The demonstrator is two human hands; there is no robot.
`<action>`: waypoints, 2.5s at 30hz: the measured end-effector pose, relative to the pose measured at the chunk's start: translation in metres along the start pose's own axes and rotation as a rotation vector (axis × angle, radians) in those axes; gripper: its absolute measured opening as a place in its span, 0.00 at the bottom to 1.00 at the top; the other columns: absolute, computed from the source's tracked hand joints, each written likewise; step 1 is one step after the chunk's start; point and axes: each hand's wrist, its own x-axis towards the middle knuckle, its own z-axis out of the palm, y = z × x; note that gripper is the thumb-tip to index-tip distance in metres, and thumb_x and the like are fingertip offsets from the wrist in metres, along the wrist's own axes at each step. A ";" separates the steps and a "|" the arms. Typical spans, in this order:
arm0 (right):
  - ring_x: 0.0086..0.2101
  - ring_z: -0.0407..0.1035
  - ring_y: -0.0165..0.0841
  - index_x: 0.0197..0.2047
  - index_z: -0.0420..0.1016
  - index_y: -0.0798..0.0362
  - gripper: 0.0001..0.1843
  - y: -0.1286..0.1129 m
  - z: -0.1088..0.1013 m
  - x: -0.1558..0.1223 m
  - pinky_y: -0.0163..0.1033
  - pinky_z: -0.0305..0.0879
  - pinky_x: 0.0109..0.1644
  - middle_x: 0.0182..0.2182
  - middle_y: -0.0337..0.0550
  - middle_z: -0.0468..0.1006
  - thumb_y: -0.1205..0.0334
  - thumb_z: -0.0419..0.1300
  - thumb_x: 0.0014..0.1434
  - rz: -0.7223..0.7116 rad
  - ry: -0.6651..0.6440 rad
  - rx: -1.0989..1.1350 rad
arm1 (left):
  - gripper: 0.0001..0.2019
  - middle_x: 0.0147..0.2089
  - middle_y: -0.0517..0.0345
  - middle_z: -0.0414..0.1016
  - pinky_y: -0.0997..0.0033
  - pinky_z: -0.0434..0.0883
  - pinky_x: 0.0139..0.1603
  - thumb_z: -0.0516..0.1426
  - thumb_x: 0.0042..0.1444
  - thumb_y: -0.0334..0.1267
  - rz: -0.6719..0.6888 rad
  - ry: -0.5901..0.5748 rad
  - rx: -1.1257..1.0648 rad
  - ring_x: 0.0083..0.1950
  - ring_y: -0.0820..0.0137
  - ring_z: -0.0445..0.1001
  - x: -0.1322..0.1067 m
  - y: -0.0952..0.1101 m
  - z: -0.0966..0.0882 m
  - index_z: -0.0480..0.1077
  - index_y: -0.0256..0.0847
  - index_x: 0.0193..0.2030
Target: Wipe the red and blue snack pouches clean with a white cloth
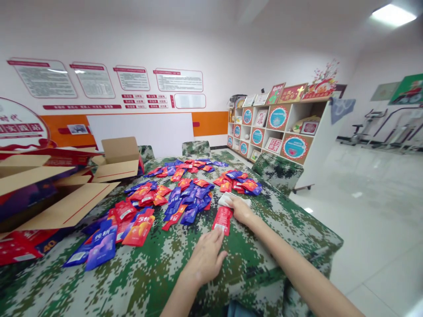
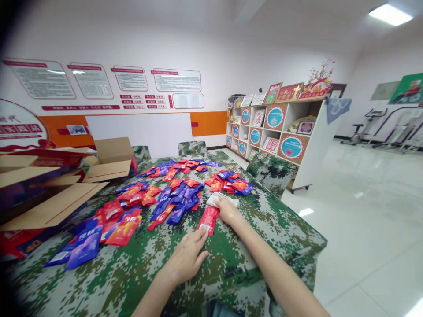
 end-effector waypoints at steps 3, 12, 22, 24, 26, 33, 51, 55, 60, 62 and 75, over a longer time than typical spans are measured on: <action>0.54 0.61 0.38 0.55 0.69 0.55 0.30 -0.014 -0.017 -0.007 0.38 0.54 0.58 0.57 0.47 0.66 0.79 0.46 0.51 -0.021 0.034 0.009 | 0.26 0.63 0.49 0.56 0.59 0.53 0.62 0.51 0.60 0.42 0.005 0.005 -0.010 0.63 0.61 0.55 -0.001 0.000 -0.001 0.52 0.41 0.64; 0.61 0.48 0.42 0.59 0.63 0.48 0.29 -0.056 0.011 -0.061 0.47 0.48 0.62 0.63 0.47 0.53 0.72 0.52 0.54 -0.120 -0.172 0.043 | 0.22 0.59 0.51 0.62 0.59 0.55 0.61 0.52 0.59 0.41 -0.011 0.013 -0.053 0.60 0.60 0.59 0.001 0.005 -0.007 0.57 0.43 0.60; 0.58 0.56 0.42 0.56 0.68 0.53 0.29 0.007 0.021 -0.006 0.47 0.51 0.61 0.61 0.50 0.59 0.76 0.51 0.50 0.042 -0.017 0.015 | 0.24 0.61 0.51 0.59 0.61 0.54 0.61 0.53 0.58 0.41 -0.012 0.005 -0.045 0.60 0.61 0.58 0.000 0.005 -0.009 0.56 0.42 0.60; 0.57 0.58 0.40 0.55 0.70 0.52 0.31 0.014 0.015 -0.003 0.45 0.52 0.61 0.59 0.47 0.62 0.77 0.50 0.47 0.051 0.006 0.066 | 0.22 0.59 0.51 0.61 0.61 0.55 0.59 0.54 0.57 0.42 -0.008 0.002 -0.033 0.59 0.61 0.60 0.005 0.004 -0.011 0.58 0.42 0.58; 0.55 0.62 0.39 0.54 0.71 0.52 0.32 0.019 0.009 -0.002 0.44 0.55 0.59 0.56 0.45 0.68 0.78 0.49 0.45 0.101 0.050 0.130 | 0.21 0.56 0.51 0.63 0.59 0.57 0.57 0.56 0.55 0.43 -0.045 0.017 0.000 0.56 0.59 0.61 0.015 0.005 -0.011 0.61 0.42 0.54; 0.52 0.65 0.38 0.54 0.70 0.53 0.34 0.035 -0.014 -0.014 0.44 0.60 0.57 0.51 0.42 0.73 0.74 0.47 0.44 0.242 0.177 0.334 | 0.29 0.48 0.46 0.65 0.56 0.61 0.52 0.63 0.43 0.51 -0.226 0.107 0.090 0.51 0.53 0.64 0.065 0.004 0.001 0.62 0.39 0.48; 0.35 0.74 0.39 0.56 0.69 0.58 0.36 0.047 -0.018 -0.027 0.36 0.70 0.32 0.43 0.45 0.78 0.69 0.47 0.40 0.396 0.327 0.575 | 0.13 0.40 0.55 0.76 0.72 0.68 0.45 0.50 0.54 0.26 -0.447 0.334 -0.338 0.42 0.68 0.74 0.122 -0.043 0.016 0.73 0.37 0.41; 0.29 0.74 0.36 0.57 0.67 0.58 0.39 0.043 -0.018 -0.023 0.33 0.66 0.26 0.44 0.45 0.77 0.70 0.47 0.38 0.448 0.291 0.699 | 0.12 0.42 0.54 0.74 0.68 0.67 0.47 0.53 0.52 0.28 -0.421 0.292 -0.270 0.43 0.65 0.72 0.119 -0.038 0.020 0.73 0.39 0.41; 0.44 0.71 0.40 0.53 0.72 0.56 0.35 0.036 -0.025 -0.002 0.40 0.66 0.47 0.48 0.46 0.75 0.72 0.47 0.39 0.284 0.283 0.563 | 0.14 0.60 0.52 0.59 0.54 0.55 0.59 0.59 0.48 0.36 -0.318 0.258 -0.095 0.60 0.54 0.56 0.102 -0.027 0.005 0.72 0.45 0.43; 0.51 0.66 0.39 0.52 0.73 0.56 0.34 0.028 -0.022 0.006 0.44 0.58 0.57 0.50 0.46 0.73 0.74 0.47 0.40 0.140 0.260 0.449 | 0.14 0.62 0.53 0.57 0.51 0.53 0.59 0.57 0.51 0.39 -0.246 0.224 0.020 0.61 0.53 0.52 0.094 -0.022 0.001 0.70 0.46 0.46; 0.59 0.54 0.40 0.58 0.65 0.48 0.28 -0.003 0.042 0.001 0.47 0.49 0.61 0.61 0.49 0.60 0.70 0.50 0.54 -0.140 -0.078 0.023 | 0.23 0.60 0.51 0.60 0.61 0.52 0.63 0.51 0.57 0.45 -0.092 0.061 -0.023 0.60 0.60 0.58 0.066 -0.029 0.015 0.58 0.42 0.59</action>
